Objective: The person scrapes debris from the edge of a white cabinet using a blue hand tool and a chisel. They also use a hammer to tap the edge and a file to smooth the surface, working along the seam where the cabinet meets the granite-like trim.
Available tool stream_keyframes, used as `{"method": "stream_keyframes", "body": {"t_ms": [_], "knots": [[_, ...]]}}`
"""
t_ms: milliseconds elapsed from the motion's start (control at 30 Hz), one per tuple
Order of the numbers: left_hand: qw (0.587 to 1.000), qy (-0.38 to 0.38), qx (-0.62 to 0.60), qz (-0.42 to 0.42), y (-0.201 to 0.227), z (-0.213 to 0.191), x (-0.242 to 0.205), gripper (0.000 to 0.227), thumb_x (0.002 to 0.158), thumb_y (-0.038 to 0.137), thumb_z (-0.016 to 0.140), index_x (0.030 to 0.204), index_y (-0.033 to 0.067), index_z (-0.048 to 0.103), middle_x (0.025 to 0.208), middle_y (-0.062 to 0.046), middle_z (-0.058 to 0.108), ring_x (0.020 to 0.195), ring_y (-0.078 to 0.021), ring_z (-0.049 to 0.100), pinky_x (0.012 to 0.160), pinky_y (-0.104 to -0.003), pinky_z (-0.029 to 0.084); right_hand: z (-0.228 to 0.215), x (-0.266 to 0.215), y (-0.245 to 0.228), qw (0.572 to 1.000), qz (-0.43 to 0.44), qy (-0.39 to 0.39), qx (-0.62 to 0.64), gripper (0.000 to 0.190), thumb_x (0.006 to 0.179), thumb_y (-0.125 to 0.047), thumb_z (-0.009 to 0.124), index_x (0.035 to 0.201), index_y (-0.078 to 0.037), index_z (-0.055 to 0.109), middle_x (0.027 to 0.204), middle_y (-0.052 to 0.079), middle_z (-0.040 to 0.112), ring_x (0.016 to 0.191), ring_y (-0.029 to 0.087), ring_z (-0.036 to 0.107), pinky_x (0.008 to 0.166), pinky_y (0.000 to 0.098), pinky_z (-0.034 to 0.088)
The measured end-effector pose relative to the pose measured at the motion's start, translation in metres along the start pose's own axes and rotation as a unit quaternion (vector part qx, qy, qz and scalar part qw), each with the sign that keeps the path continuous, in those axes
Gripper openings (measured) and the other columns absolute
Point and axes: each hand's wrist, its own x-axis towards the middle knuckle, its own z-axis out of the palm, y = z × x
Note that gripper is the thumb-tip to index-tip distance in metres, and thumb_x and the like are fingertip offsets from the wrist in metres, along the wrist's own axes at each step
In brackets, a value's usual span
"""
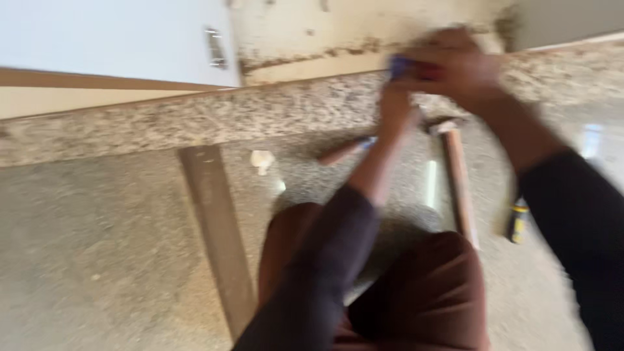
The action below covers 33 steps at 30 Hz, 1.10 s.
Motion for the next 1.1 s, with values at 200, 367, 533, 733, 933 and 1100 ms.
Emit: {"method": "stream_keyframes", "body": {"t_ms": [200, 367, 533, 733, 933, 1100], "knots": [[0.923, -0.061, -0.157, -0.346, -0.015, -0.037, -0.004, 0.041, 0.104, 0.042, 0.051, 0.099, 0.0044, 0.068, 0.066, -0.01, 0.063, 0.054, -0.019, 0.057, 0.045, -0.039, 0.045, 0.037, 0.0, -0.012, 1.0, 0.007, -0.016, -0.001, 0.053, 0.086, -0.041, 0.092, 0.132, -0.02, 0.075, 0.116, 0.003, 0.069, 0.106, 0.02, 0.063, 0.091, 0.0325, 0.061], [0.884, 0.034, -0.307, -0.351, -0.061, -0.186, 0.008, 0.034, 0.109, 0.03, 0.05, 0.089, 0.0045, 0.06, 0.063, 0.001, 0.051, 0.046, -0.0069, 0.041, 0.037, -0.027, 0.033, 0.11, 0.088, -0.093, 0.995, -0.076, 0.062, 0.033, 0.05, 0.079, -0.038, 0.089, 0.124, -0.022, 0.073, 0.104, 0.003, 0.067, 0.094, 0.02, 0.063, 0.087, 0.0336, 0.06], [0.885, 0.052, -0.329, -0.325, -0.033, -0.181, 0.018, 0.034, 0.11, 0.032, 0.046, 0.089, 0.0075, 0.058, 0.064, 0.001, 0.05, 0.046, -0.0067, 0.038, 0.036, -0.026, 0.029, 0.085, 0.099, -0.096, 0.996, -0.061, 0.044, 0.055, 0.048, 0.086, -0.038, 0.09, 0.127, -0.021, 0.073, 0.106, 0.0, 0.066, 0.096, 0.017, 0.063, 0.093, 0.0349, 0.06], [0.95, -0.099, -0.074, -0.286, -0.003, -0.037, 0.002, 0.047, 0.105, 0.044, 0.053, 0.098, 0.0004, 0.068, 0.076, -0.015, 0.069, 0.067, -0.0214, 0.066, 0.058, -0.039, 0.052, 0.025, -0.005, -0.008, 0.999, 0.044, -0.021, -0.012, 0.054, 0.083, -0.043, 0.089, 0.129, -0.017, 0.076, 0.122, 0.006, 0.068, 0.11, 0.025, 0.062, 0.094, 0.0388, 0.059], [0.935, -0.026, -0.167, -0.312, -0.032, -0.112, 0.013, 0.035, 0.104, 0.032, 0.05, 0.108, 0.0051, 0.073, 0.091, -0.011, 0.071, 0.074, -0.0219, 0.057, 0.061, -0.038, 0.047, 0.061, 0.059, -0.061, 1.0, -0.017, -0.014, -0.006, 0.056, 0.08, -0.051, 0.084, 0.128, -0.023, 0.075, 0.109, 0.003, 0.067, 0.106, 0.023, 0.063, 0.095, 0.0408, 0.057], [0.896, 0.012, -0.32, -0.309, -0.078, -0.242, 0.017, 0.033, 0.109, 0.035, 0.052, 0.095, 0.0079, 0.065, 0.065, 0.004, 0.054, 0.048, -0.0045, 0.042, 0.039, -0.025, 0.033, 0.13, 0.13, -0.139, 0.997, -0.043, 0.019, 0.054, 0.046, 0.079, -0.036, 0.089, 0.12, -0.021, 0.075, 0.107, -0.001, 0.066, 0.098, 0.018, 0.062, 0.087, 0.0306, 0.059]]}}
